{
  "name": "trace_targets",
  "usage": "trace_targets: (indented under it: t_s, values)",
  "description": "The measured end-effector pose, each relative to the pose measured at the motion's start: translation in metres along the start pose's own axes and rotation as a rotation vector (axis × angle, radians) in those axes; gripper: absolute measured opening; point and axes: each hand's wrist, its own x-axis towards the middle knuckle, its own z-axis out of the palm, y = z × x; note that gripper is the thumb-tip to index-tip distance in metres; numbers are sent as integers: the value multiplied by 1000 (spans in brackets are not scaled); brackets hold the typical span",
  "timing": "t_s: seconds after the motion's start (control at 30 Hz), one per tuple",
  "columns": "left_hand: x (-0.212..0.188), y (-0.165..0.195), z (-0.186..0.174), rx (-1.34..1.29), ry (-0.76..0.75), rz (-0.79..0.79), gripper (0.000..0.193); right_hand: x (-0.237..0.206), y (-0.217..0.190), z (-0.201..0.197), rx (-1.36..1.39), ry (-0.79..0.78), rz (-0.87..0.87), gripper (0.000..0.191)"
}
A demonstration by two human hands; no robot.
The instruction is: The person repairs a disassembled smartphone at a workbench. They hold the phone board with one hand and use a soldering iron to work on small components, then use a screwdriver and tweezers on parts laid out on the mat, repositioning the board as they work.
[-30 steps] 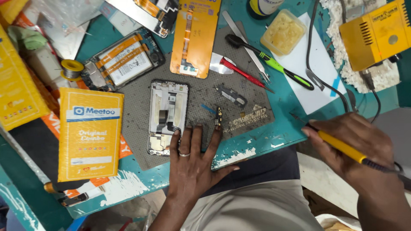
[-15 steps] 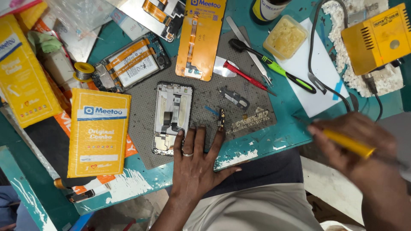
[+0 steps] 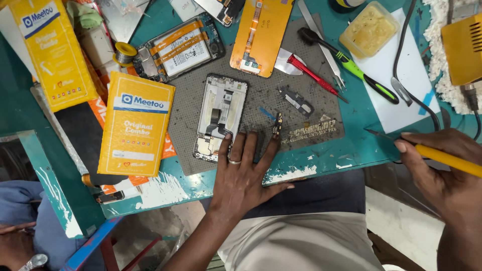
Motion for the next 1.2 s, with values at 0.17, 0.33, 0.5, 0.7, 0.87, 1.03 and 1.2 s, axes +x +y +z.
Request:
trace_targets:
  t_s: [0.17, 0.33, 0.5, 0.7, 0.87, 1.03, 1.2]
  values:
    - [-1, 2, -3, 16, -15, -4, 94, -18, 15, 6, 134, 38, 65, 16]
    - [0, 3, 1, -10, -30, -15, 92, -23, 35, 21, 558, 219, 154, 10]
    - [4, 6, 1, -25, 54, 6, 90, -21, 53, 30, 1243, 355, 216, 21]
    - [7, 4, -3, -45, 61, 11, 90, -25, 54, 42, 1517, 327, 241, 19]
    - [5, -2, -7, -27, 1, -6, 92, -15, 25, 66, 1191, 234, 13, 13]
    - [7, -7, -6, -42, -17, -10, 94, 16, -14, 79, 546, 114, -248, 19]
    - [10, -13, -1, -62, -33, -15, 94, 42, -45, 88, 358, 96, -383, 17]
